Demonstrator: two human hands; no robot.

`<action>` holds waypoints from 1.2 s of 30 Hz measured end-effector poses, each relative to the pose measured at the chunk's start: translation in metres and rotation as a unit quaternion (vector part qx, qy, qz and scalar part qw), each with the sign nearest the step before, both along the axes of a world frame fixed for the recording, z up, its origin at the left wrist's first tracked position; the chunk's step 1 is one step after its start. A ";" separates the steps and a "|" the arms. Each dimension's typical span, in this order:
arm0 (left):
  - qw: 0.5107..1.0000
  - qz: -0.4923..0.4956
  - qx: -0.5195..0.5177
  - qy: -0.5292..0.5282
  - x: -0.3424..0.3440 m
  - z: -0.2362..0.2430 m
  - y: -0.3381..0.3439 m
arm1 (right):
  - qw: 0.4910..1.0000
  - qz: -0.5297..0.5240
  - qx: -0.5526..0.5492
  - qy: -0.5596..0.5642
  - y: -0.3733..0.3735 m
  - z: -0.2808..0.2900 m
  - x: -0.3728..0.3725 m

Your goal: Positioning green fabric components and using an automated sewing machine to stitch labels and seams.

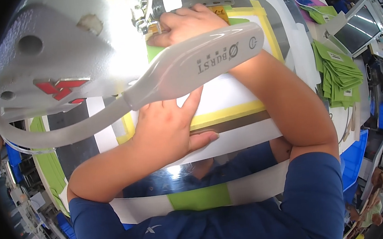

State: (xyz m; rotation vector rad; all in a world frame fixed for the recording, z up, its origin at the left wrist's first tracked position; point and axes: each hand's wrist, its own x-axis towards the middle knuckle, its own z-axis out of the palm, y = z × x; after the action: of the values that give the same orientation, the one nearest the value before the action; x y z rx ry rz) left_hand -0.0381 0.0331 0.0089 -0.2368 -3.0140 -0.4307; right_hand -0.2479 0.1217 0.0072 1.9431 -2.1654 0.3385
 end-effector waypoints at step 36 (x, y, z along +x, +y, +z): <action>0.988 -0.094 -0.017 -0.117 0.045 0.031 0.021 | 0.990 -0.065 0.003 -0.125 0.032 0.006 0.063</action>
State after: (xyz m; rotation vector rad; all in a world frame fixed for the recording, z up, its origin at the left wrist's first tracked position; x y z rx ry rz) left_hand 0.0067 0.0538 0.0395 -0.5124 -3.2439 -0.4512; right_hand -0.1852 0.1534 0.0132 1.8354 -2.4346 0.5812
